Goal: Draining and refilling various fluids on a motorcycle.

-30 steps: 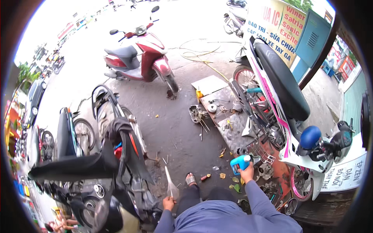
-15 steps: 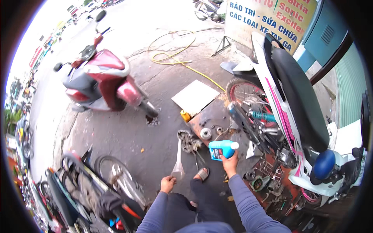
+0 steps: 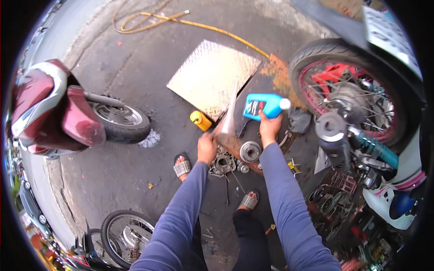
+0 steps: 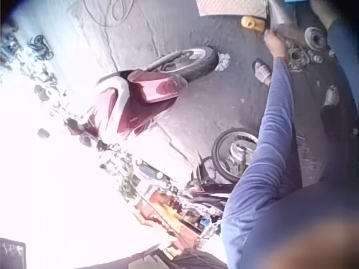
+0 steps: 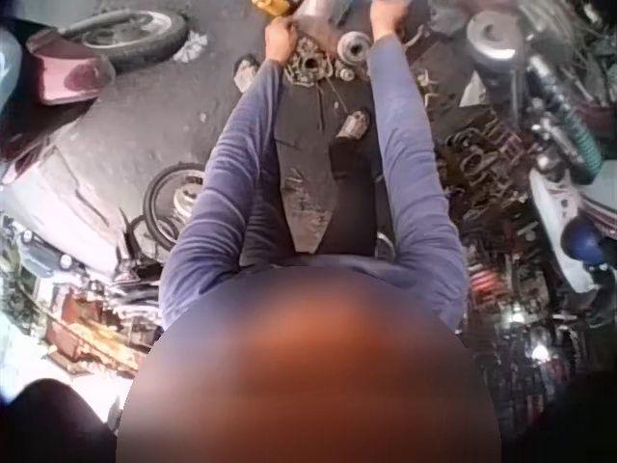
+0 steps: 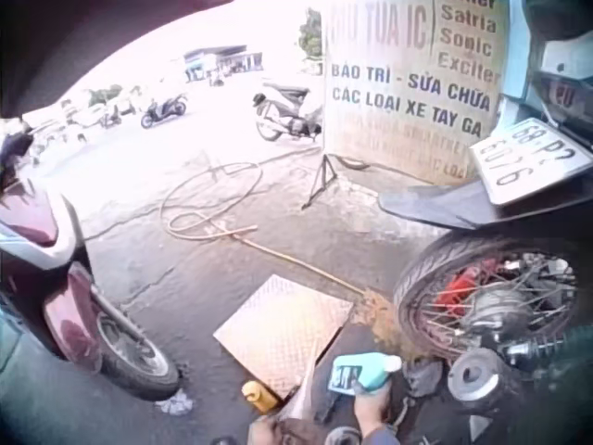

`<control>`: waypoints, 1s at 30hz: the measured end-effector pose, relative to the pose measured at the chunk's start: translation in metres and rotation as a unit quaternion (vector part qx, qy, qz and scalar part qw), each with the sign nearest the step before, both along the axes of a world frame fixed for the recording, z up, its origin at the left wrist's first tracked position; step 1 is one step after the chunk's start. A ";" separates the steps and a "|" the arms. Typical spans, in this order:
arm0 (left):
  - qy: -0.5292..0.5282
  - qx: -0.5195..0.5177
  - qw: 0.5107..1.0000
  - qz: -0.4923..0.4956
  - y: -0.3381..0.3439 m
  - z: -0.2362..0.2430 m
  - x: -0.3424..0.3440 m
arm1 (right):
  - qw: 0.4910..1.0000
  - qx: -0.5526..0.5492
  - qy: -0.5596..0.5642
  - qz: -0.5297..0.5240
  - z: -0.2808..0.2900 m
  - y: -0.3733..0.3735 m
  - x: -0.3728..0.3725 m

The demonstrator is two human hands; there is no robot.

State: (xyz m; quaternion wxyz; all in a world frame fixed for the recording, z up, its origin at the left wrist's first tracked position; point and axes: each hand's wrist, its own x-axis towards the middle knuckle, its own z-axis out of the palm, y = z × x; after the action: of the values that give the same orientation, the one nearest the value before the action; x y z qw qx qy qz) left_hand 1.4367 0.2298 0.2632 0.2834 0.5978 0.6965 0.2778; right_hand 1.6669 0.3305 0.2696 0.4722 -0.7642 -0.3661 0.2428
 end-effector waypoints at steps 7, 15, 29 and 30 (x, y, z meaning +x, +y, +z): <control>0.075 -0.147 0.984 -0.061 0.052 -0.058 0.006 | 0.974 -0.150 -0.155 -0.076 0.004 -0.005 0.001; 0.159 -0.148 0.945 -0.244 0.061 -0.068 0.031 | 0.944 -0.203 -0.234 -0.113 -0.010 -0.026 0.038; -0.117 -0.280 0.922 -0.239 -0.076 0.149 -0.158 | 0.719 -0.670 0.136 0.124 0.262 -0.264 -0.050; -0.035 -0.450 0.861 -0.236 -0.115 0.174 -0.182 | 0.664 -0.702 0.228 0.119 0.256 -0.288 -0.037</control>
State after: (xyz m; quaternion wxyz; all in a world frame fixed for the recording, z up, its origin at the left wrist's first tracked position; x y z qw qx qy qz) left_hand 1.2552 0.1147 0.4372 0.6026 0.5416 0.5736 -0.1202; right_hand 1.6297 0.0426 0.5252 -0.1684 -0.7402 -0.0561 0.6485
